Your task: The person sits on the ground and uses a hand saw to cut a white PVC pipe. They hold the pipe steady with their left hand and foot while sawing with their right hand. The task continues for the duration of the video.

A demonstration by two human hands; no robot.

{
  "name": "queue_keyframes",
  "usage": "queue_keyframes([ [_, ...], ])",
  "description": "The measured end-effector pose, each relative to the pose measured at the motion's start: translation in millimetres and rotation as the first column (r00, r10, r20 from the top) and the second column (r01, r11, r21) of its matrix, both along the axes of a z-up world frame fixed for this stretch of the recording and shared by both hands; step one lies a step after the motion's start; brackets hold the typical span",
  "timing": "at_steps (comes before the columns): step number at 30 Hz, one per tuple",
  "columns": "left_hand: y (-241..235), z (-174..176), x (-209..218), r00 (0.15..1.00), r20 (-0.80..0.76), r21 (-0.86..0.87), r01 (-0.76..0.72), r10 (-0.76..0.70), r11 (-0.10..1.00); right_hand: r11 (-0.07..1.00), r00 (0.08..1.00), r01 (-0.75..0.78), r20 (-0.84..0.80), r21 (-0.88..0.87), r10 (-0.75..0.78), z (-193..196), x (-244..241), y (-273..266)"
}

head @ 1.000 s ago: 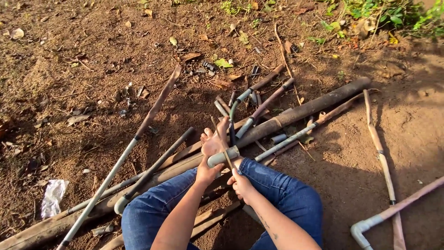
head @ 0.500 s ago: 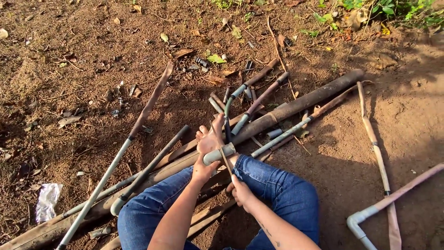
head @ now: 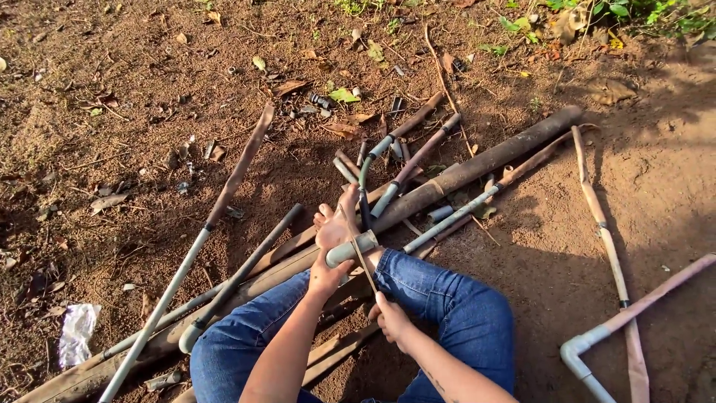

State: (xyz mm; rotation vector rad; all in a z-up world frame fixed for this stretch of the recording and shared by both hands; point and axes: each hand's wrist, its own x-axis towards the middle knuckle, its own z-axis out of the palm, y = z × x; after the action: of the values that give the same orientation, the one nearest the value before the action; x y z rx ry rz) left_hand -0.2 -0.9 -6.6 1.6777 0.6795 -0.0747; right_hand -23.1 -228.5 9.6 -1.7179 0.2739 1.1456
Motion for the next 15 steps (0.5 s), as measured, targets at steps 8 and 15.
queue_keyframes([
  [8,-1.3,1.3,-3.4,1.0,-0.014,0.057,0.018,-0.017,0.998,0.999,0.998,0.014,0.065,0.031,-0.016,6.1,35.0,26.1],
  [15,-0.6,7.9,-1.8,0.999,-0.037,0.031,0.023,-0.022,0.999,0.998,0.998,0.055,-0.006,-0.002,-0.055,-8.1,-13.9,-11.0],
])
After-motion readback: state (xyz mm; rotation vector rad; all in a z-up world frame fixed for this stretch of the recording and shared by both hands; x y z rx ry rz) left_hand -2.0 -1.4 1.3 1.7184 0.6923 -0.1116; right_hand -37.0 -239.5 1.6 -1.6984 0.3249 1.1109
